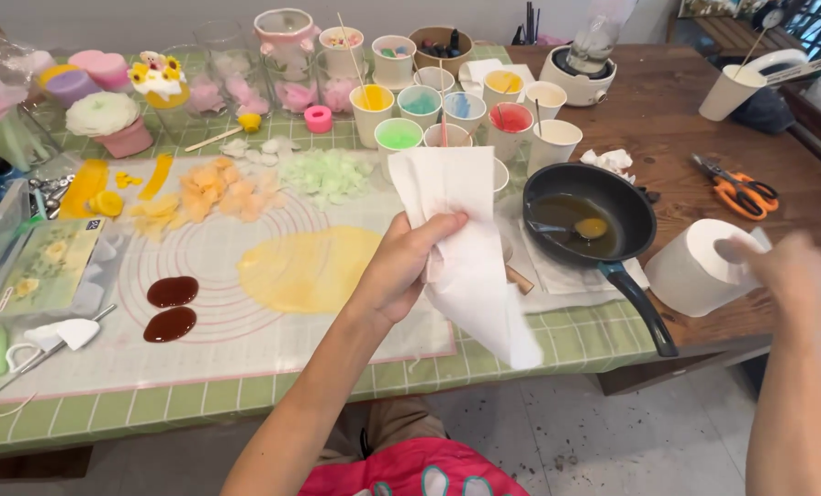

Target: The recorder adds liquid dye to melted wax in a paper cup and stirs it with a stick.

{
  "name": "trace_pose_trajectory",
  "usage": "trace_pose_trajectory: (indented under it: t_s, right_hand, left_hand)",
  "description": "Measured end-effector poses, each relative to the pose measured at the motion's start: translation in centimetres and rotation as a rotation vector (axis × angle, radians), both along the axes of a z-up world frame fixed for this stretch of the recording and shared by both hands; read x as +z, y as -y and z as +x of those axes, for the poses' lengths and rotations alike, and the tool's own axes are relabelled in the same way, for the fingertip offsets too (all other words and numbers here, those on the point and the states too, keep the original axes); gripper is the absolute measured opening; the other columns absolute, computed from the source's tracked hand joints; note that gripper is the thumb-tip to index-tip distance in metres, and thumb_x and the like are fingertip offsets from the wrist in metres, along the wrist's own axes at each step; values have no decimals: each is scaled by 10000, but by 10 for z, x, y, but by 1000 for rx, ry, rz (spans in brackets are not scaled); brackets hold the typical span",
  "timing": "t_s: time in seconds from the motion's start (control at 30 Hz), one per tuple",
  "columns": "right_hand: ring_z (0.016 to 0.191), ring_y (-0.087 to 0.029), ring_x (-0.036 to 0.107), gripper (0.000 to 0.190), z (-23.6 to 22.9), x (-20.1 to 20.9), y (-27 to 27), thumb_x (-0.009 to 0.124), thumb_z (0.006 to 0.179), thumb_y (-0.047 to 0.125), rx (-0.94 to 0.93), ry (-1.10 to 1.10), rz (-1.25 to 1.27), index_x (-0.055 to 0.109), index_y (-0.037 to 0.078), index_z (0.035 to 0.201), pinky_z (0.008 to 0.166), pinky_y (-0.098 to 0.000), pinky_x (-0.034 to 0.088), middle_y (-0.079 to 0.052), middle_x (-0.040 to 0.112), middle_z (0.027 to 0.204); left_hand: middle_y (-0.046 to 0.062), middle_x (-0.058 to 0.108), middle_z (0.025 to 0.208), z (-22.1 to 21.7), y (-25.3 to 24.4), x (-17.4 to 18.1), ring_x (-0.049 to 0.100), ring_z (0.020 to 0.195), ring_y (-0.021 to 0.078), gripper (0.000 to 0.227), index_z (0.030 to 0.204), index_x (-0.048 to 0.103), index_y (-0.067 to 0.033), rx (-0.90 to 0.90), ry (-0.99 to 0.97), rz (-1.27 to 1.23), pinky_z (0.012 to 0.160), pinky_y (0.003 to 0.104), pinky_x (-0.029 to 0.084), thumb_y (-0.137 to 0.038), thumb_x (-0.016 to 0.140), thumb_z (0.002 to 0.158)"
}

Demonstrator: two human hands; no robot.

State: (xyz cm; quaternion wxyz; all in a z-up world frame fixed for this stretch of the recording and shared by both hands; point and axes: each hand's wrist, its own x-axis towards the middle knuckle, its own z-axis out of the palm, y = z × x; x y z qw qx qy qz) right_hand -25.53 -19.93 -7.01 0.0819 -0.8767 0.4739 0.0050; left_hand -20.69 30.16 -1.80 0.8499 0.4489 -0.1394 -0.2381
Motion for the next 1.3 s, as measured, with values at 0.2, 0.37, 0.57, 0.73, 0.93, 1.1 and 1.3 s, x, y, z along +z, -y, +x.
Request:
trace_pose_trajectory:
  t_s: [0.2,0.37,0.57,0.73,0.93,1.1,1.3]
  right_hand:
    - [1342,-217,575,492,-39,59,-203,403,1029,388,1054,663,533,697,83,1279,1124,-394,407,-80,656,1404]
    - [1495,-307,336,843,-49,72,-326,880,711,242,1390,790,489,499,57,1439,1210,-427,284,-160,414,1587]
    - [1078,-220,532,398,-22,49,-359,820,868,148,1093,1052,481,685,-71,1172,899,-351,435,-147,632,1141]
    - [765,-77,629,152,3,24,-361,743,969,98,946,1098,688,743,-35,1044,663,-237,499,-35,705,862]
    - [714,-102,666,355,31,-38,-330,608,1024,296,722,974,1015,734,-35,1000,624,-272,515,-54,740,845]
    - [744,-123,667,531,11,-27,-338,414,1082,412,487,666,1364,717,6,923,730,-279,530,-48,735,838]
    - [612,-197,620,679,3,-130,-214,449,1154,530,592,886,577,662,-8,799,675,-341,508,-121,676,708]
  left_hand:
    - [97,728,1105,8,12,-4,722,949,171,381,1258,626,19,75,46,-37,803,342,596,-171,679,933]
    - [131,733,1131,22,-2,-15,715,976,207,409,1277,617,69,238,75,-98,832,369,586,-143,700,937]
    - [94,604,1305,22,-9,-112,592,1196,217,742,1511,381,-12,426,640,442,1017,343,502,95,540,794]
    - [114,681,1270,5,-23,-113,606,1160,180,552,1421,519,10,-27,-36,-83,1014,318,498,-313,557,975]
    - [168,633,1274,-13,-43,-91,638,1074,175,273,1126,740,35,24,209,273,904,338,528,-123,783,907]
    - [-50,503,1496,13,-53,-78,652,1096,101,225,1066,732,51,294,474,104,906,293,551,-103,756,903]
    - [43,768,1038,68,-50,-95,702,914,98,175,1114,715,14,474,395,269,810,251,566,-25,658,953]
